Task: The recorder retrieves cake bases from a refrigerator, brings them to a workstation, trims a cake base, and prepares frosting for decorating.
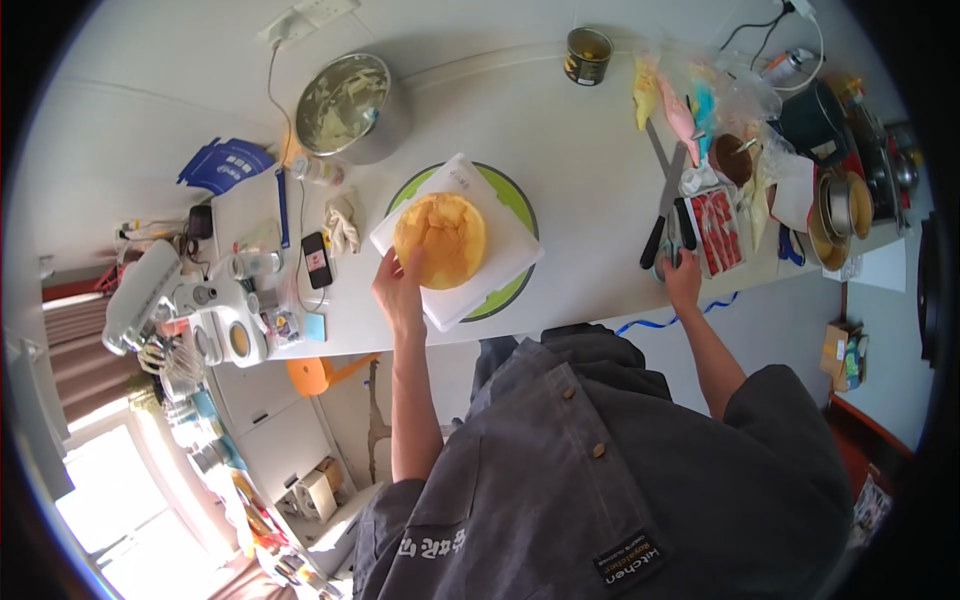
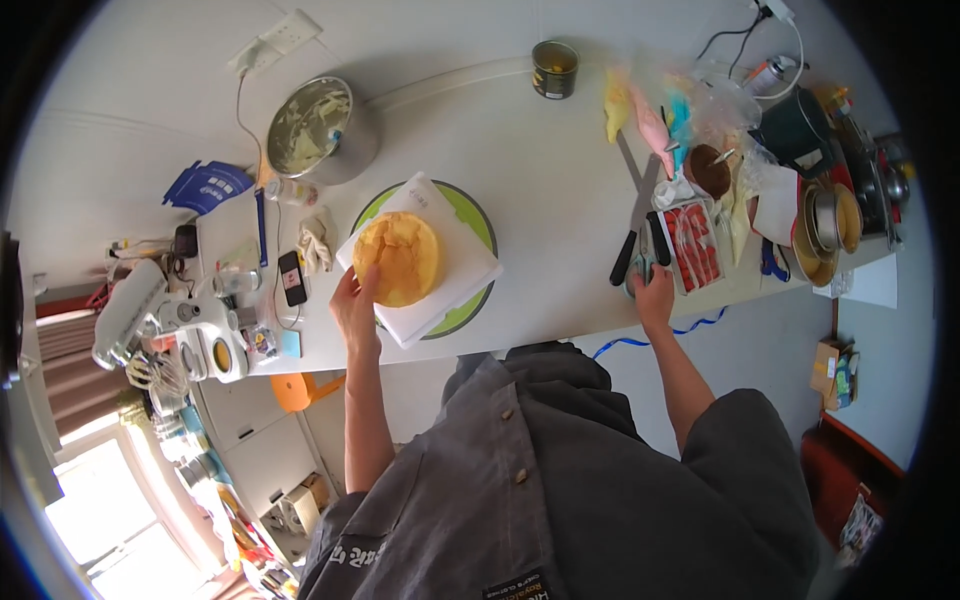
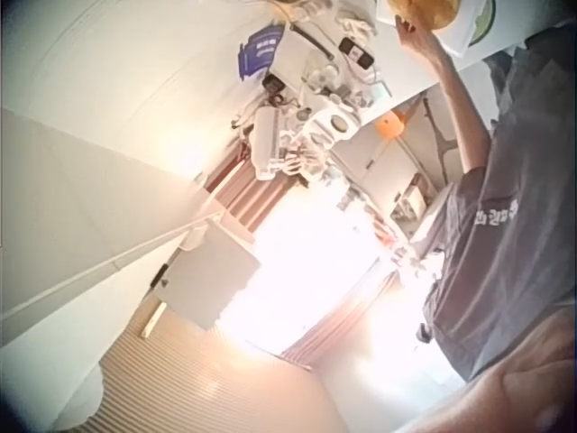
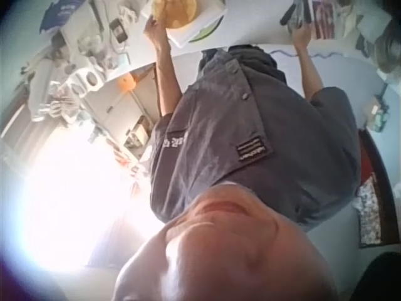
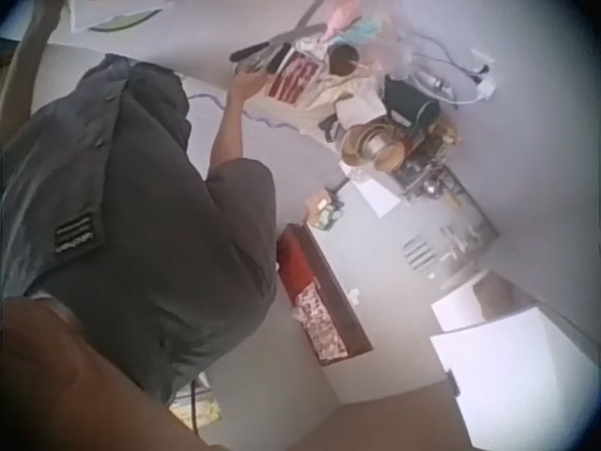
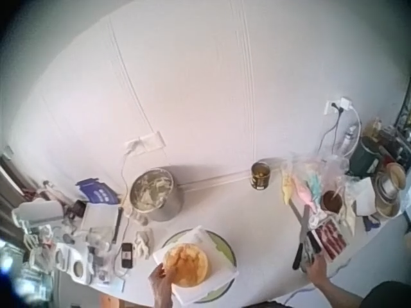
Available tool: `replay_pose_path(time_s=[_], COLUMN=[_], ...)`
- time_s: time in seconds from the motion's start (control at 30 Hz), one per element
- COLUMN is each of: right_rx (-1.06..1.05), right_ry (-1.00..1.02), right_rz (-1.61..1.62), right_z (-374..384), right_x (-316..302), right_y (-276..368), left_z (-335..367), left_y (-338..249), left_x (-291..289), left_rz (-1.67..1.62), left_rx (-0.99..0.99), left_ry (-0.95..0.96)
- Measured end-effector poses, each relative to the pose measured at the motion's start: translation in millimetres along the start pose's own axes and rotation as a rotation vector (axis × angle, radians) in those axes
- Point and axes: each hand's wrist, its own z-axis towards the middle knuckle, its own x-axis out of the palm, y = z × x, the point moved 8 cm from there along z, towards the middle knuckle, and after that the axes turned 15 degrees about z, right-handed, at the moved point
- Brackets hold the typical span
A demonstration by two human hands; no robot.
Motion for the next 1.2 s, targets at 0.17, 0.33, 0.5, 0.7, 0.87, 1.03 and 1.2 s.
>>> replay_pose_path(time_s=[0.17, 0.33, 0.5, 0.7, 0.87, 1.03, 1.2], right_rx=[0.044, 0.061, 0.296, -0.109, -0.361, -0.45, -0.201], right_ry=[0.12, 0.147, 0.163, 0.357, 0.463, 0.508, 0.566], right_rz=[0.019, 0.102, 0.263, 0.598, 0.681, 0.634, 0.647], right_z=[5.4, -34.9, -105.3, -124.3, -116.1, -106.0, -98.9], right_x=[-1.4, -32.1, -65.7, -8.1, 41.9, 62.4, 87.5], right_y=[-6.0, -12.8, -0.4, 169.9, 294.6, 333.3, 331.5], left_z=[13.7, 11.6, -12.8, -45.6, -40.1, -36.0, -33.0], left_y=[4.9, 21.3, -13.3, -83.0, -67.6, -66.2, -60.2], left_x=[2.2, 2.2, -8.1, 55.2, 80.0, 70.8, 73.8], left_rz=[-0.032, 0.002, 0.496, 0.726, 0.795, 0.858, 0.824], left_rx=[0.083, 0.002, 0.321, 1.028, 1.012, 0.942, 0.934], left_ry=[0.002, -0.034, -0.318, -0.139, -0.088, -0.085, -0.063])
